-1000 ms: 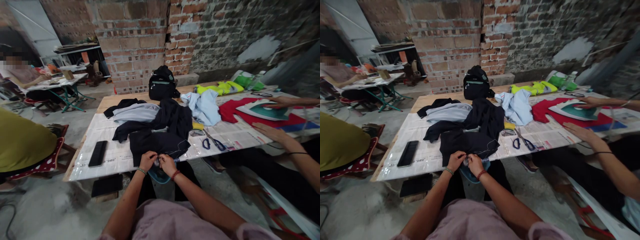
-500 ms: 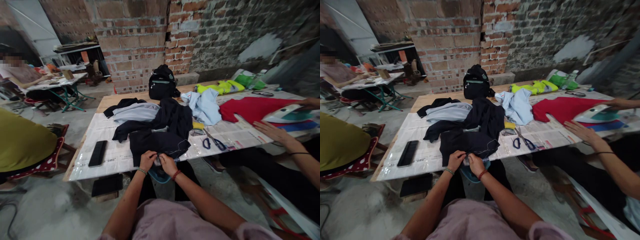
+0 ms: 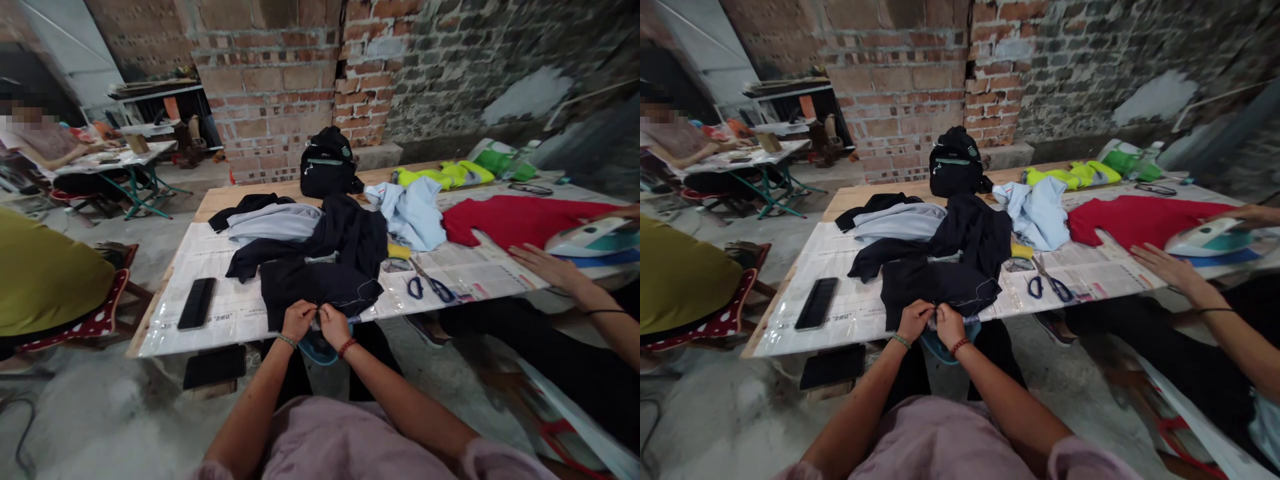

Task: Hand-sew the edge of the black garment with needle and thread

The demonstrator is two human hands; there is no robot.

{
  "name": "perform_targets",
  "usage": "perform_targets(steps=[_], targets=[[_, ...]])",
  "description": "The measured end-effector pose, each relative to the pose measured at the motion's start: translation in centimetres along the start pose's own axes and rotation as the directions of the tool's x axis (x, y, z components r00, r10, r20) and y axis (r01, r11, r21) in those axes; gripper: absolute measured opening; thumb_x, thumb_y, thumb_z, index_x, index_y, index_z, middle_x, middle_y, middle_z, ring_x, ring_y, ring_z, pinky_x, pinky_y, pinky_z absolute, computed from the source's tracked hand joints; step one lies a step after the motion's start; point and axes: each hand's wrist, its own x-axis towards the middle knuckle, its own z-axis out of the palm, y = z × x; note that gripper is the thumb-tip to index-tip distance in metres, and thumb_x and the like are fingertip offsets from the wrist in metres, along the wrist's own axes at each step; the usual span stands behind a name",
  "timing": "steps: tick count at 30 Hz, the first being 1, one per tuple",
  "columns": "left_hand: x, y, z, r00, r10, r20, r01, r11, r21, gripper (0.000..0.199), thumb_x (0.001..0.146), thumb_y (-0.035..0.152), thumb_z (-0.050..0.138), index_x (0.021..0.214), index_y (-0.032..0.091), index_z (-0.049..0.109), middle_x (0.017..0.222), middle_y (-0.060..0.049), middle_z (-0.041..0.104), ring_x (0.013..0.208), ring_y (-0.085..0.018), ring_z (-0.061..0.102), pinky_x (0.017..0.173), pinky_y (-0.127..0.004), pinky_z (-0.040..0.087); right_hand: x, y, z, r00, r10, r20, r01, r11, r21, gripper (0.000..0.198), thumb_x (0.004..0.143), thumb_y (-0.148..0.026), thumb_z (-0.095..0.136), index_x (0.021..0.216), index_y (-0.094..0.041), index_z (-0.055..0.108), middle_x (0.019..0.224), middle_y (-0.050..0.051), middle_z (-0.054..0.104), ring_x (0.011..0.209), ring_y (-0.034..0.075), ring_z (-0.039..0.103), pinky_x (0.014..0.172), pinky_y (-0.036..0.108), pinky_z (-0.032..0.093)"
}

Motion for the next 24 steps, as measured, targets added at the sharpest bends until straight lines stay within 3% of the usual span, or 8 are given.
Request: perform_targets(steps=[7,12,24], targets=[[0.06,0.24,-0.25,0.998,-0.046,-0.036,0.045,0.999,-0.021,0.013,0.075,0.015,0.054,0.079,0.020,0.066,0.075,-0.001,0.063,0.071,-0.011,0.057,0.068,-0.022,0.046,0.09,-0.31,-0.35,0.999,0.033,0.019,-0.035,0.995,0.094,0.022,0.080,-0.025,0.039,0.078,-0.018,0.060,0.071,0.002,0.064,0.065,0.012,0.056,0.061,0.020,0.038],[0.13,0.53,-0.34,0.995,-0.075,-0.067,0.074,0.997,-0.026,0.013,0.074,0.016,0.054,0.079,0.019,0.065,0.076,-0.001,0.062,0.071,-0.011,0.057,0.069,-0.021,0.046,-0.16,-0.01,-0.55,0.997,0.075,0.033,-0.078,0.992,0.102,0.021,0.078,-0.024,0.041,0.069,-0.018,0.059,0.067,0.002,0.063,0.063,0.013,0.056,0.061,0.021,0.038],[0.38,-0.19,-0.24,0.999,0.014,-0.046,-0.015,1.000,-0.022,0.015,0.075,0.016,0.054,0.082,0.021,0.067,0.075,-0.002,0.063,0.071,-0.011,0.058,0.067,-0.022,0.047,-0.03,0.33,-0.08,1.000,-0.031,0.006,0.030,0.998,0.053,0.021,0.081,-0.019,0.035,0.075,-0.020,0.054,0.066,0.001,0.059,0.063,0.012,0.054,0.060,0.019,0.035]])
